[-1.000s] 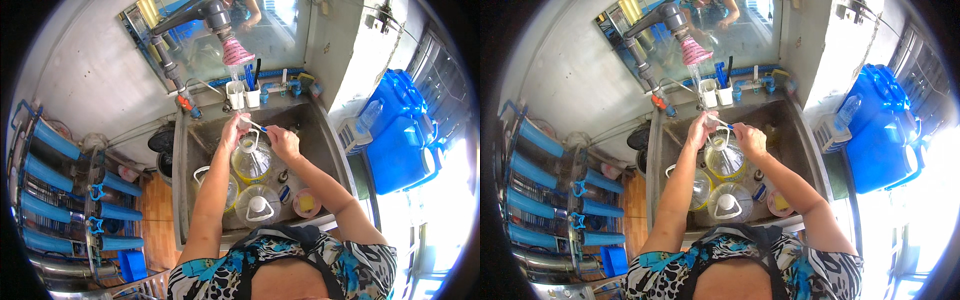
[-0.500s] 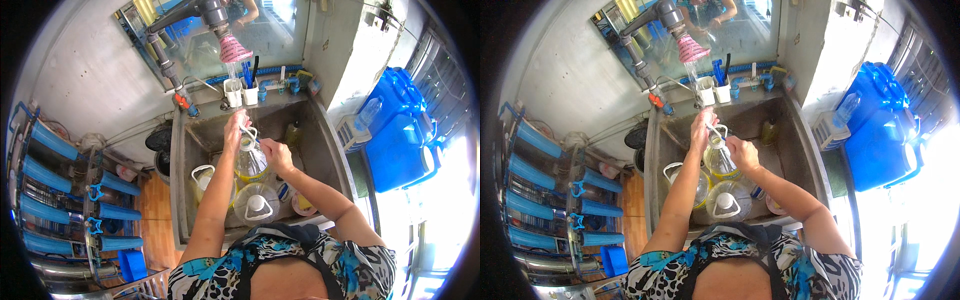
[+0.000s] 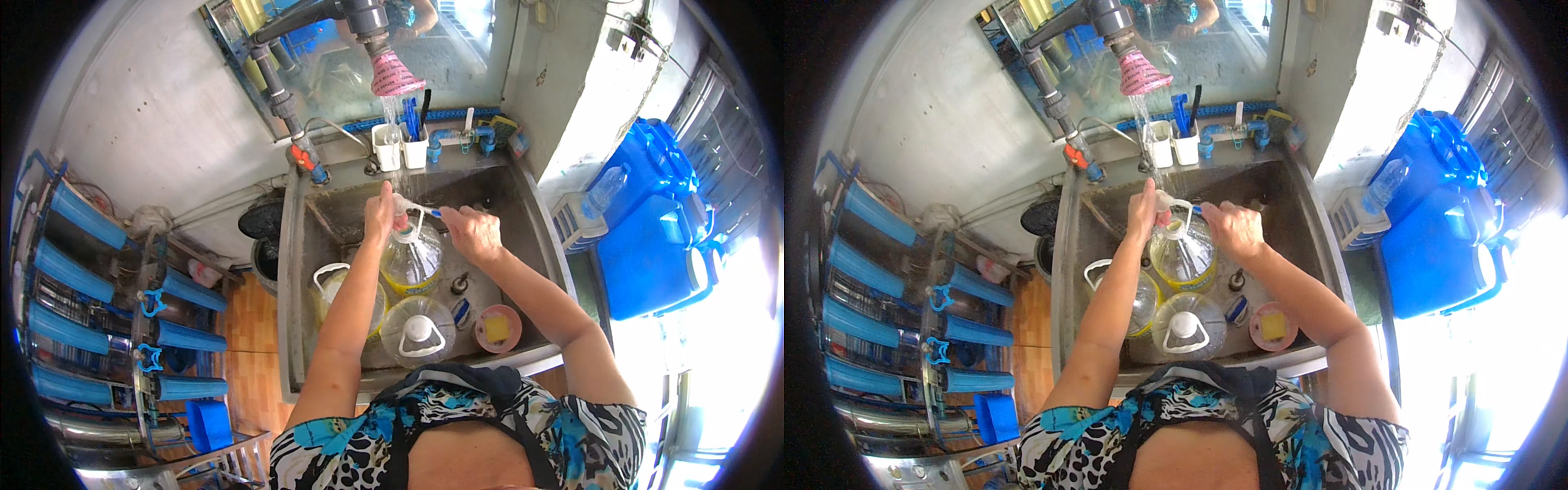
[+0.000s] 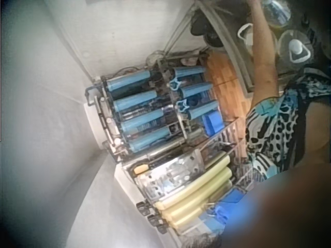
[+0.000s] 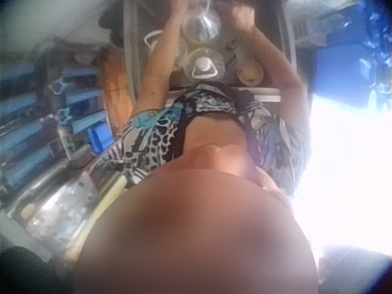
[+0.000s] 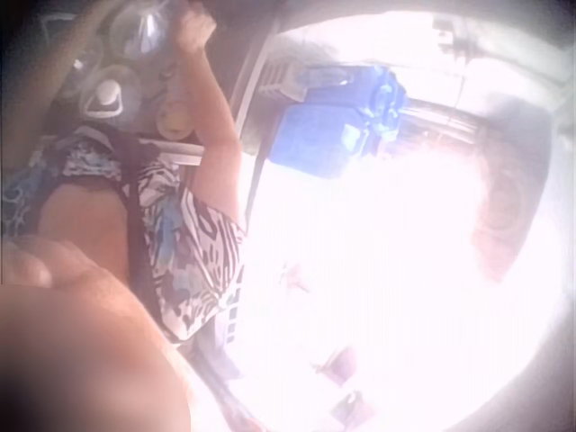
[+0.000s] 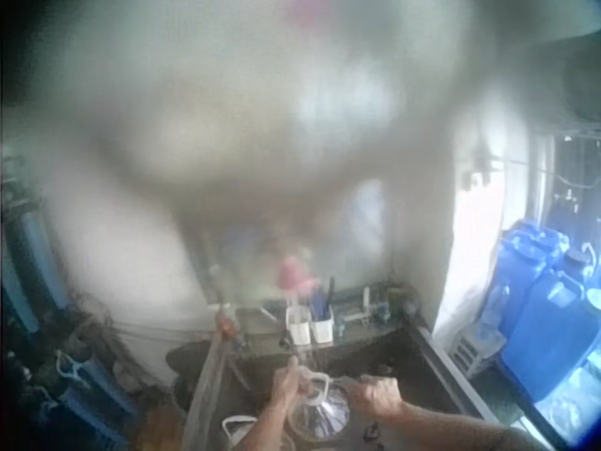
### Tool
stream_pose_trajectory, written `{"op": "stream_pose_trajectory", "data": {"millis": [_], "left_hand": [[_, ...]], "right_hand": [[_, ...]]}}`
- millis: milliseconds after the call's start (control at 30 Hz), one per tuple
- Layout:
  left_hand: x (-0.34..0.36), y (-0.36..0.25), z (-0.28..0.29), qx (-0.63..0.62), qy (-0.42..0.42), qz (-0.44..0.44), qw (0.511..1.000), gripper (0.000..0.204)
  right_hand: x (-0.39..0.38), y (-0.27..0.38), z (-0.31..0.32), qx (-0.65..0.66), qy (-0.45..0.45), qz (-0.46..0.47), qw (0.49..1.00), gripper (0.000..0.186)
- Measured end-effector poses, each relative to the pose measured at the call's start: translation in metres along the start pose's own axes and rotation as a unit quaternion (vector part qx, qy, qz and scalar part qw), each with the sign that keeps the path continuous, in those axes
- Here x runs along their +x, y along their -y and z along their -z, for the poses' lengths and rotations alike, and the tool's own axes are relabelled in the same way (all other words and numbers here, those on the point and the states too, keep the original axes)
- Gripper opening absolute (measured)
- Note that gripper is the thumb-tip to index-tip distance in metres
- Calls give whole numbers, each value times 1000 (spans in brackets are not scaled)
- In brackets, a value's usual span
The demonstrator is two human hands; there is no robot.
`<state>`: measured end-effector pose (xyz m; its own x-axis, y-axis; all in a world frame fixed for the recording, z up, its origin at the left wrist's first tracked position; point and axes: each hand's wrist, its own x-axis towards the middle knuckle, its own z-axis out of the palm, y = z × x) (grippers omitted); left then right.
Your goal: The person fills several large plastic bottles with water from a sink faucet, then places them on a nearby counter. The person also wipes the counter with a cloth.
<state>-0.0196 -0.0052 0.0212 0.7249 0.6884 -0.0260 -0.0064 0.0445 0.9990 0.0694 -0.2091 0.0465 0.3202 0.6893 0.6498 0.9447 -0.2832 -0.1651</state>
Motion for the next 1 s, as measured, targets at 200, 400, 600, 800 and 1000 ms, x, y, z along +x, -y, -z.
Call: {"op": "stream_pose_trajectory", "data": {"millis": [200,400,600,800,1000], "left_hand": [[0,10,3,-1,4,-37,999,69],[1,12,-1,41,-10,-56,998,66],[-6,11,-9,48,-37,-110,992,64],[2,24,-18,-210,30,47,976,56],[15,31,-22,-436,29,196,878,46]], "right_hand": [[-5,-4,-3,2,126,-28,992,7],[-8,0,-3,-16,103,-48,993,10],[-20,11,5,118,128,-109,979,10],[-6,9,3,34,48,-86,995,9],[-13,20,-3,52,70,-68,994,13]]}}
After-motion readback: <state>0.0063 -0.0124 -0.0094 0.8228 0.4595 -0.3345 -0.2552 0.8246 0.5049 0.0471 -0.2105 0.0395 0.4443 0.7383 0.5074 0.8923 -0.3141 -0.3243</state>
